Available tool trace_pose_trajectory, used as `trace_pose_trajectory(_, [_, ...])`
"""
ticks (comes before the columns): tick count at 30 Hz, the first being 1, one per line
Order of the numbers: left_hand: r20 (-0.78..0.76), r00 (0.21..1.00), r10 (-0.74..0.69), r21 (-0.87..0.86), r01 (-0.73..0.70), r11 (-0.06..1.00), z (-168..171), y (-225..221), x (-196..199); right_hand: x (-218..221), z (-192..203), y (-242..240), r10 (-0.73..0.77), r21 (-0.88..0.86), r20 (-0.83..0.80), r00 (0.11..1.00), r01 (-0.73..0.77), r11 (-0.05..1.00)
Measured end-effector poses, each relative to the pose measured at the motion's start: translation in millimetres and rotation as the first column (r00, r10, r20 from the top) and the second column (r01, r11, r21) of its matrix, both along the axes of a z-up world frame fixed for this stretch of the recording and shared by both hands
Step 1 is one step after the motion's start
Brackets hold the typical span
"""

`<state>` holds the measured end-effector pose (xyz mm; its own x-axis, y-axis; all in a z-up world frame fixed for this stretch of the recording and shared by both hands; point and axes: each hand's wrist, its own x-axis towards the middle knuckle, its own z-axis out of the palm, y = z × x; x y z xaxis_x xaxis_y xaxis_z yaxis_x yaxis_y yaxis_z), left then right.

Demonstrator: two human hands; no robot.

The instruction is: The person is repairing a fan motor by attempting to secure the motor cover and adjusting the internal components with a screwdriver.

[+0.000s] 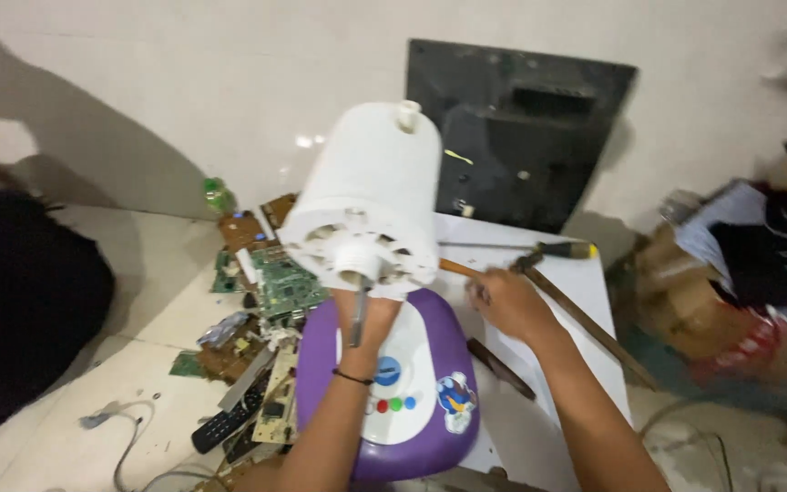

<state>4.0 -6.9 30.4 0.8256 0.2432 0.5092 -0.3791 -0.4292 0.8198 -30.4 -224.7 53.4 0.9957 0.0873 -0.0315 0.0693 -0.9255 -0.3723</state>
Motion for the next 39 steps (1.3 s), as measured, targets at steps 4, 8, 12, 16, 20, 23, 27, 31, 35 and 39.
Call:
trace_pose_trajectory(4, [-0.036,0.999,0.025,-0.062,-0.028,0.998,7,6,-14,-12,-19,3,0.053,-0.16,-0.062,0.997,-0.062,0.985])
trace_pose_trajectory(8, [-0.081,0.997,-0.012,-0.15,0.0,0.989,22,4,-17,-17,-30,2,0.02,-0.129,0.009,1.0,-0.019,0.992])
trace_pose_trajectory(12, [-0.131,0.988,-0.077,-0.231,0.045,0.972,32,2,-23,-26,-41,9,0.056,-0.187,0.306,0.95,0.002,0.982])
trace_pose_trajectory(16, [-0.122,0.99,-0.065,-0.22,0.037,0.975,34,-6,-24,-23,-46,6,0.017,0.154,0.322,0.947,-0.07,0.986])
trace_pose_trajectory(20, [-0.122,0.992,-0.028,-0.193,0.005,0.981,41,-11,-30,-4,-82,-20,0.16,-0.124,0.378,0.912,-0.121,0.985])
trace_pose_trajectory(23, [-0.134,0.991,0.013,-0.15,-0.033,0.988,19,-17,-8,-4,-81,-23,0.147,-0.141,0.39,0.909,-0.098,0.985])
trace_pose_trajectory(27, [-0.094,0.99,0.106,-0.133,-0.118,0.984,32,-27,-14,-2,-93,-37,0.152,-0.214,0.414,0.898,-0.066,0.975])
trace_pose_trajectory(31, [-0.085,0.989,0.119,-0.161,-0.131,0.978,33,-39,-12,-11,-84,-30,0.062,-0.137,0.439,0.896,-0.001,0.991])
trace_pose_trajectory(35, [-0.074,0.989,0.129,-0.155,-0.139,0.978,37,-43,-13,-20,-70,-25,-0.013,0.004,0.417,0.909,0.012,1.0])
trace_pose_trajectory(39, [-0.175,0.984,0.013,-0.169,-0.043,0.985,42,-36,-22,-23,-66,-25,-0.063,0.114,0.312,0.948,0.029,0.993])
